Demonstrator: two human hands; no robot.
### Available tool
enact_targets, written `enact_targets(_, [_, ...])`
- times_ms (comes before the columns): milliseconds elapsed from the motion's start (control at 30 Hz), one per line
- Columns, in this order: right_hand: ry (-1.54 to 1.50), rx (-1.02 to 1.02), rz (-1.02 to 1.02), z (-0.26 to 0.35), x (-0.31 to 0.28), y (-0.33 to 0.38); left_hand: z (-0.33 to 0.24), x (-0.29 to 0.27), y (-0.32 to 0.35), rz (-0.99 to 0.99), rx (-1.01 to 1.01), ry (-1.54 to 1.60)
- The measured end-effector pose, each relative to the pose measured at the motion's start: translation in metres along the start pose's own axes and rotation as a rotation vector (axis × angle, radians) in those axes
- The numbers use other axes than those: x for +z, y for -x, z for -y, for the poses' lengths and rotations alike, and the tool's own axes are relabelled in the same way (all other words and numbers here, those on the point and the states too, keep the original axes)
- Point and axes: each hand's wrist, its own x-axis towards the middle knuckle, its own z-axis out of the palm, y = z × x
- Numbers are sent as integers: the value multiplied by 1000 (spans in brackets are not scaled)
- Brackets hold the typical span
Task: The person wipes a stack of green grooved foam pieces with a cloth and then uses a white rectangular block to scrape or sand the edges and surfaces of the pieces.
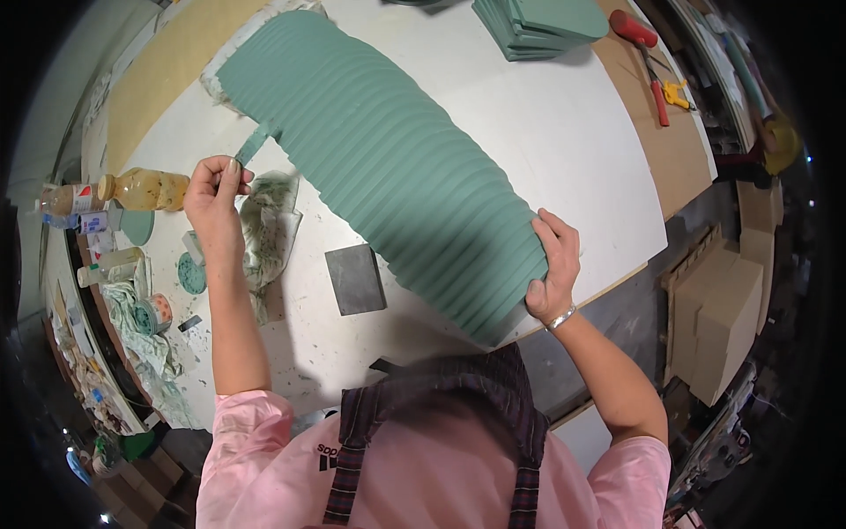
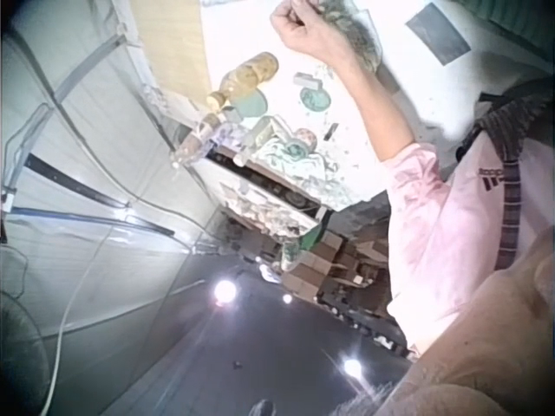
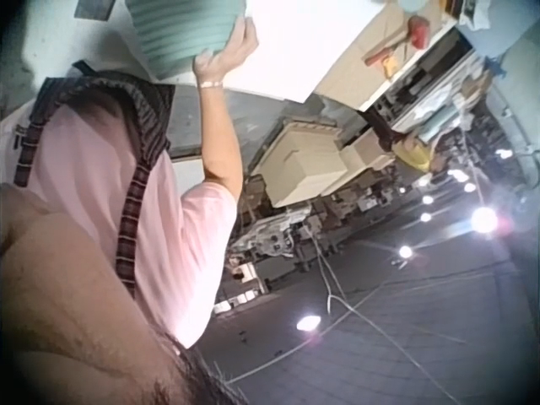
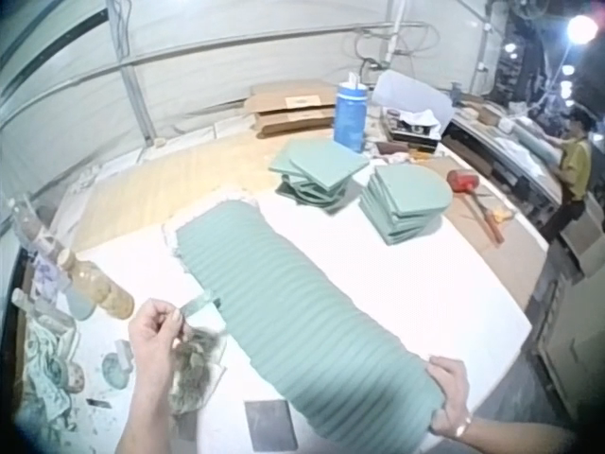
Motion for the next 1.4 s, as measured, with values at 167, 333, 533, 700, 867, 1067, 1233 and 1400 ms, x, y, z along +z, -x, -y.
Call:
enact_targets(167, [9,5,11,-3,0,3,-4,-8,-10,14,40,-67])
enact_targets(333, [1,13,19,-6,0,5,-6,-9,0,102,14,-84])
enact_targets(533, [5,30,32,-3,0,5,-1,-2,15,135,69,-90])
enact_targets(700, [-6,34,30,-3,1,5,0,-2,19,194,79,-135])
enact_targets(867, [-13,40,49,1,-1,3,-5,7,19,186,139,-204])
enact_targets(1067, [-1,34,39,0,-1,2,-7,12,17,163,180,-278])
enact_targets(1233, [-10,37,21,-3,-1,6,-7,13,19,166,200,-300])
enact_targets(1400, [-16,43,27,-3,3,6,-6,11,18,164,192,-315])
